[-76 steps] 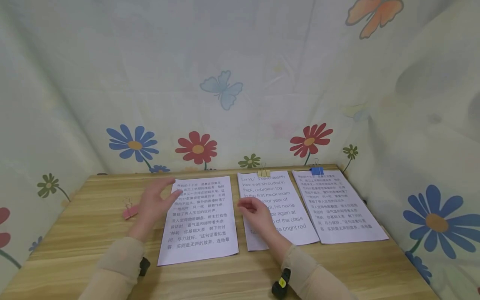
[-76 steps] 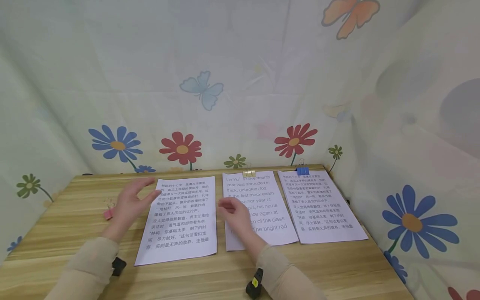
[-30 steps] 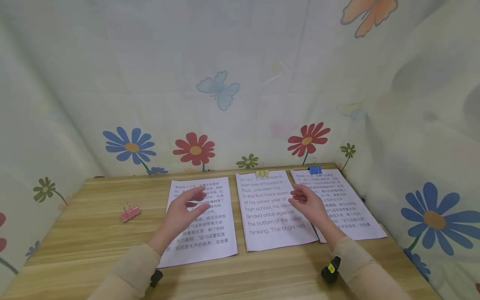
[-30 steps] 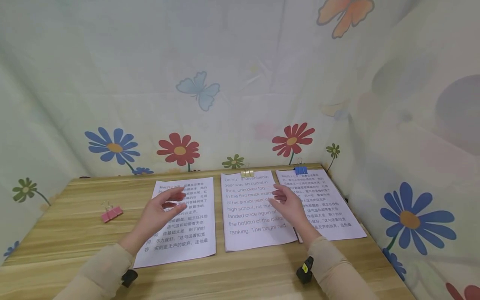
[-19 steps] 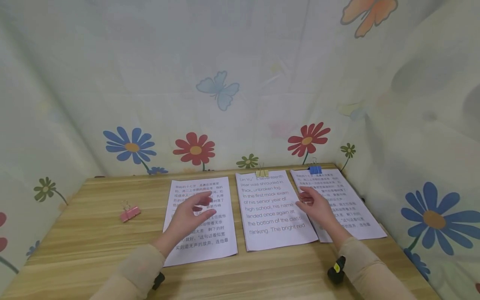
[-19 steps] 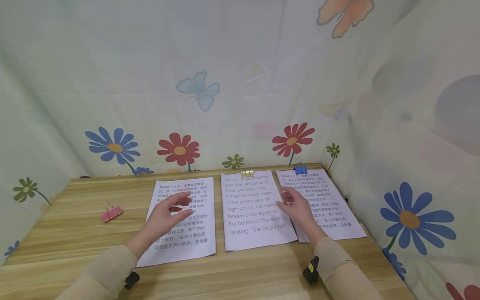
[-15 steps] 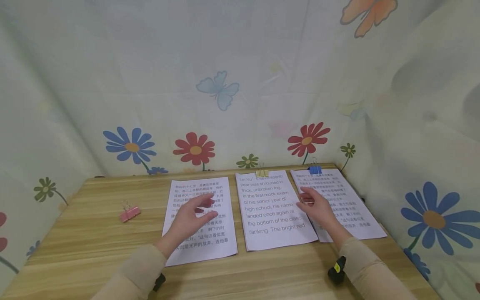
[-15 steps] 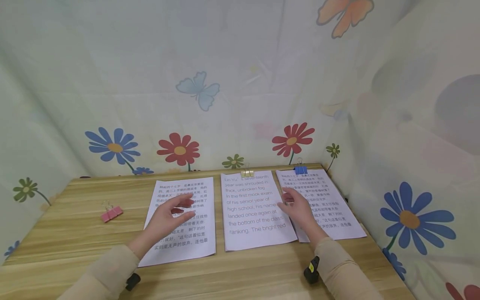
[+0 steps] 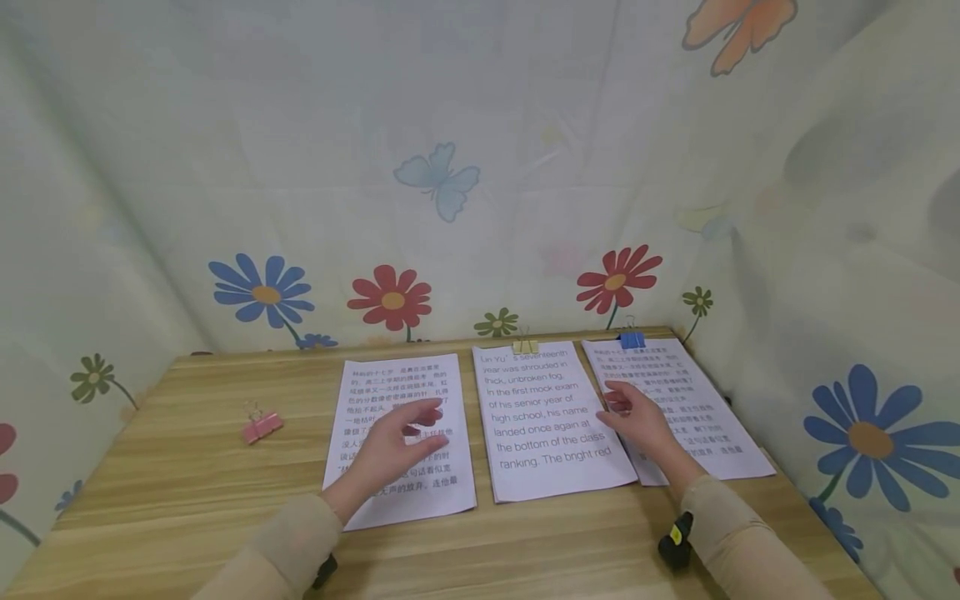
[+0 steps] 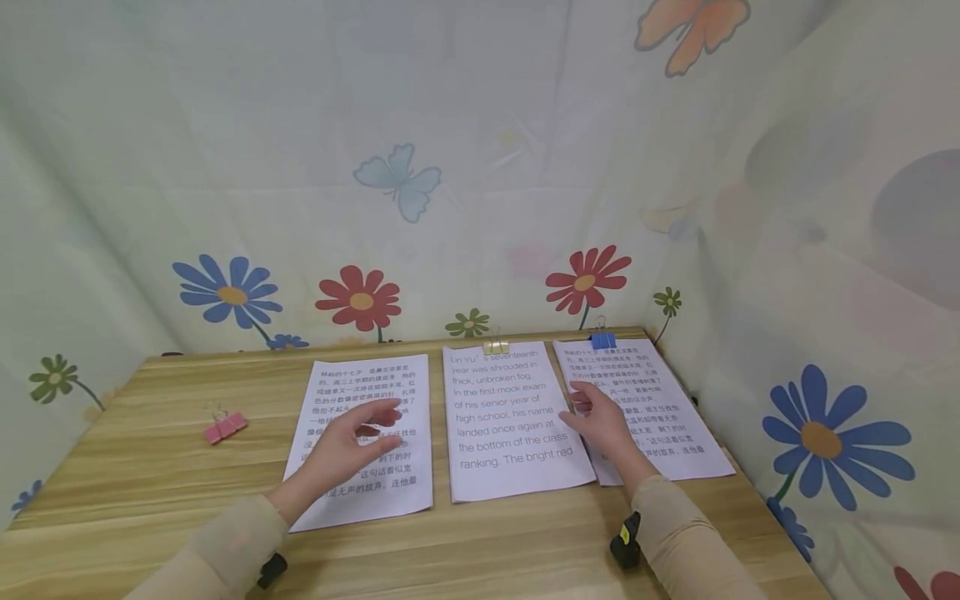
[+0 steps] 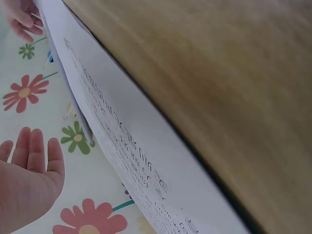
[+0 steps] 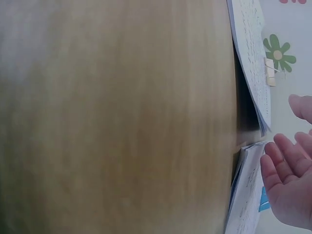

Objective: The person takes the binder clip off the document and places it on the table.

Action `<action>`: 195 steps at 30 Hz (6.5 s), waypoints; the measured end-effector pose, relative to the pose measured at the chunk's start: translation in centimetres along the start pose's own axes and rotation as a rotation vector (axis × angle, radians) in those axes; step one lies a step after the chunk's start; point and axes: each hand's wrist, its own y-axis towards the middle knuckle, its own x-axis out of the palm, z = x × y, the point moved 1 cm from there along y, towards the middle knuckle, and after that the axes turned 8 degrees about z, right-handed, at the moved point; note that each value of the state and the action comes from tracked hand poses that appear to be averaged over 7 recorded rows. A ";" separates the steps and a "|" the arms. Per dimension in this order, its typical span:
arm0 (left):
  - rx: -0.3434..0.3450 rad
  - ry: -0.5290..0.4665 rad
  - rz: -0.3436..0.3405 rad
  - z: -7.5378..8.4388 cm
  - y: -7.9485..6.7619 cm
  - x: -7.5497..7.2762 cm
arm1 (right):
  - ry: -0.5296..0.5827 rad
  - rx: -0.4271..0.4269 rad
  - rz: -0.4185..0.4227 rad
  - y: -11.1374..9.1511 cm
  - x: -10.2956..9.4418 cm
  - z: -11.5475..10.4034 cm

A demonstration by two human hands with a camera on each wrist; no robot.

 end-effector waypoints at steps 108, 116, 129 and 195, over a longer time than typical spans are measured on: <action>0.189 0.063 0.133 4.5 7.5 2.2 | 0.384 0.139 0.203 -1.1 -1.5 -1.6; 0.227 0.041 0.163 7.0 9.6 0.4 | 0.460 0.123 0.240 -1.7 -1.2 -3.0; 0.324 0.076 0.229 10.6 11.4 -1.2 | 0.542 0.045 0.287 -2.4 -0.9 -5.3; 0.203 -0.135 0.182 18.0 14.0 -5.5 | 0.743 -0.063 0.210 -3.6 0.3 -8.8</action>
